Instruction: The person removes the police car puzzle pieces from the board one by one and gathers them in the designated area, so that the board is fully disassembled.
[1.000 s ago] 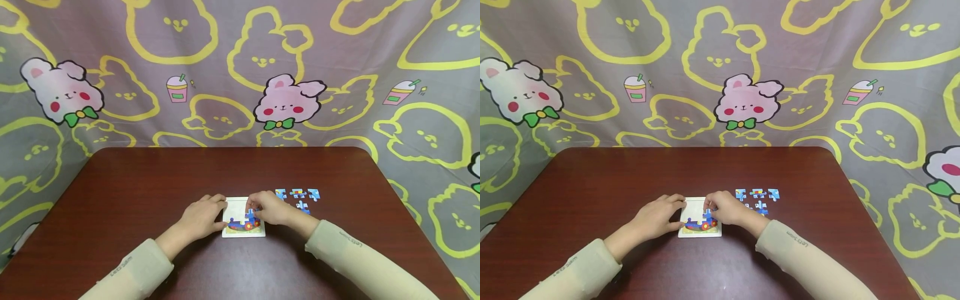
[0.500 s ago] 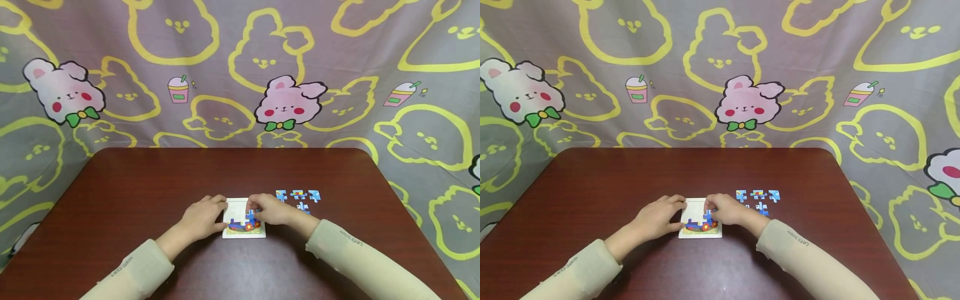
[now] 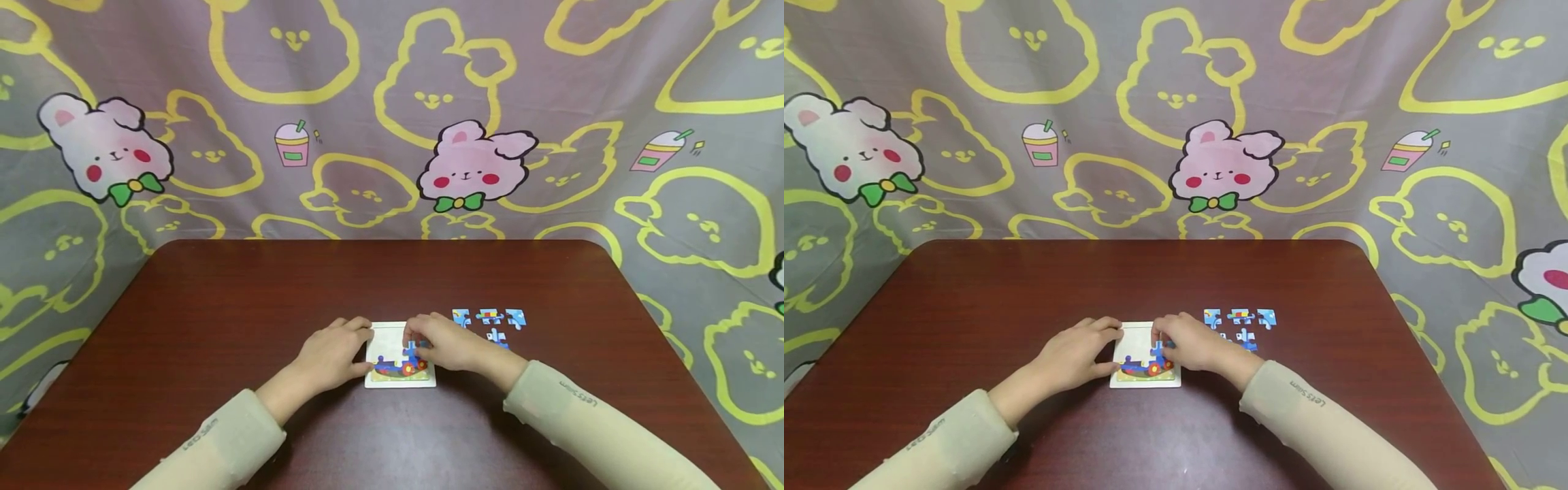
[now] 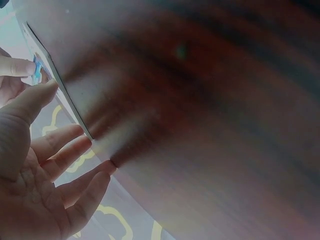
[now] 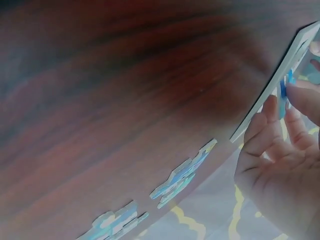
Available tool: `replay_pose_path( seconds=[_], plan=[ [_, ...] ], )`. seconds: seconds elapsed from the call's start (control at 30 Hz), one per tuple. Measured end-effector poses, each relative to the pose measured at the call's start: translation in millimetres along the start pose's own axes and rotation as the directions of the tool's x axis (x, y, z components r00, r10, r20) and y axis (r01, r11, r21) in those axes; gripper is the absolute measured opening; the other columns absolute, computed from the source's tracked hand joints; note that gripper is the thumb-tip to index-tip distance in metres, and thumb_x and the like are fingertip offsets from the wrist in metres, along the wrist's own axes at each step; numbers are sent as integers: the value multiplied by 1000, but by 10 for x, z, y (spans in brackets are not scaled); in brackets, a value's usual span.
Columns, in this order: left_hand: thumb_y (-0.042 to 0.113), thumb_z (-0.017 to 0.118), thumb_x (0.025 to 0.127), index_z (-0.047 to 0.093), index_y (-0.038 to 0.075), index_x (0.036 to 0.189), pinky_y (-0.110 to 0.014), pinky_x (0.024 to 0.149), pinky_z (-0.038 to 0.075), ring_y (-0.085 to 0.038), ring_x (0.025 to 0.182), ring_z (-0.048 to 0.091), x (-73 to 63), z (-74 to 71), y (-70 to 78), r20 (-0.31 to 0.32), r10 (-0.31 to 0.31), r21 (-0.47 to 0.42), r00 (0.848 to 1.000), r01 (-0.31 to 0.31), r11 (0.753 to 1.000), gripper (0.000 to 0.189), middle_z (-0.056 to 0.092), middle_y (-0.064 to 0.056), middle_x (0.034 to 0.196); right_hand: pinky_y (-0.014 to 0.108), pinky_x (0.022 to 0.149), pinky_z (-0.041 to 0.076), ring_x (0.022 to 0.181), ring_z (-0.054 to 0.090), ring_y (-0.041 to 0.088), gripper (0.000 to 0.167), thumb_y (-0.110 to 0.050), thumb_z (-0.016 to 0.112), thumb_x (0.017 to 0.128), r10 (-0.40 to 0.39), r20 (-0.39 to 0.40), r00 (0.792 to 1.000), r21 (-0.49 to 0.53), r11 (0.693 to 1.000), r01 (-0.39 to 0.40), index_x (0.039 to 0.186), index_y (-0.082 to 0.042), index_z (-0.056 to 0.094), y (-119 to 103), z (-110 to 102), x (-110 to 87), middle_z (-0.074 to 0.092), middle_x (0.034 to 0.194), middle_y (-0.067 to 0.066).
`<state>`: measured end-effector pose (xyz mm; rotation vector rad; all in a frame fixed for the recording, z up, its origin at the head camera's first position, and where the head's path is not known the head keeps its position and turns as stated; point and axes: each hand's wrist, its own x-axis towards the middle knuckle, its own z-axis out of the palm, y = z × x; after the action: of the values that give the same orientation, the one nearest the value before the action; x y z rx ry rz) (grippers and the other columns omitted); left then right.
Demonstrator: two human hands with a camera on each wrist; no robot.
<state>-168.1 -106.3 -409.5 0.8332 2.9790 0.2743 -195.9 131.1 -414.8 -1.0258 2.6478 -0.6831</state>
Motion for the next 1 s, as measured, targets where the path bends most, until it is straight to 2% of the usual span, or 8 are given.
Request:
replay_pose_path(
  seconds=[0.23,0.37,0.47,0.57,0.73,0.9,1.0],
  plan=[
    [38,82,80,70,14,120,-48,77,57,-28,114,60,19,5,0,8,-4,-6,1000,4,1000,48,62,-2,131,24,68,39,71,45,8,14,-4,67,88,-37,10,999,91,995,36,95,-14,60,36,-50,-23,52,70,-8],
    [38,82,80,70,14,120,-49,78,57,-29,114,60,20,6,0,15,-11,-7,1000,11,1000,48,62,-2,131,21,64,40,66,44,4,15,-3,68,87,-47,6,999,125,991,46,94,-14,60,36,-61,-22,53,69,-10],
    [37,82,80,70,14,119,-49,78,57,-29,114,60,14,7,-1,18,-16,-9,1000,16,1000,47,62,-2,131,22,64,42,66,46,5,15,-2,68,87,-38,-1,999,128,991,38,95,-13,61,24,-44,-18,57,71,-8],
    [37,82,80,70,14,119,-49,77,57,-29,114,60,10,5,0,18,-15,-11,1000,15,1000,47,62,-2,131,24,69,47,72,53,7,16,-2,68,90,-15,1,1000,110,994,14,100,-13,63,-8,-17,-19,63,79,-4],
    [37,82,80,70,14,119,-48,77,57,-29,114,60,6,-6,3,18,-15,-7,1000,15,1000,47,62,-2,131,31,77,52,85,62,14,19,1,65,91,-50,-3,999,39,998,50,103,-13,63,-45,9,-8,70,93,2],
    [37,82,80,70,14,119,-49,77,57,-29,115,60,6,-12,8,24,-16,-8,1000,17,1000,47,62,-2,132,28,76,51,81,59,12,21,7,61,89,-79,8,997,44,996,79,97,-12,65,-36,10,24,69,88,-1],
    [37,82,80,70,14,119,-49,77,57,-29,115,60,7,-10,10,22,-14,-8,1000,14,1000,47,62,-2,132,26,75,48,79,56,11,19,5,60,88,-68,43,997,42,997,67,98,-11,65,-36,7,41,66,88,-1]
  ],
)
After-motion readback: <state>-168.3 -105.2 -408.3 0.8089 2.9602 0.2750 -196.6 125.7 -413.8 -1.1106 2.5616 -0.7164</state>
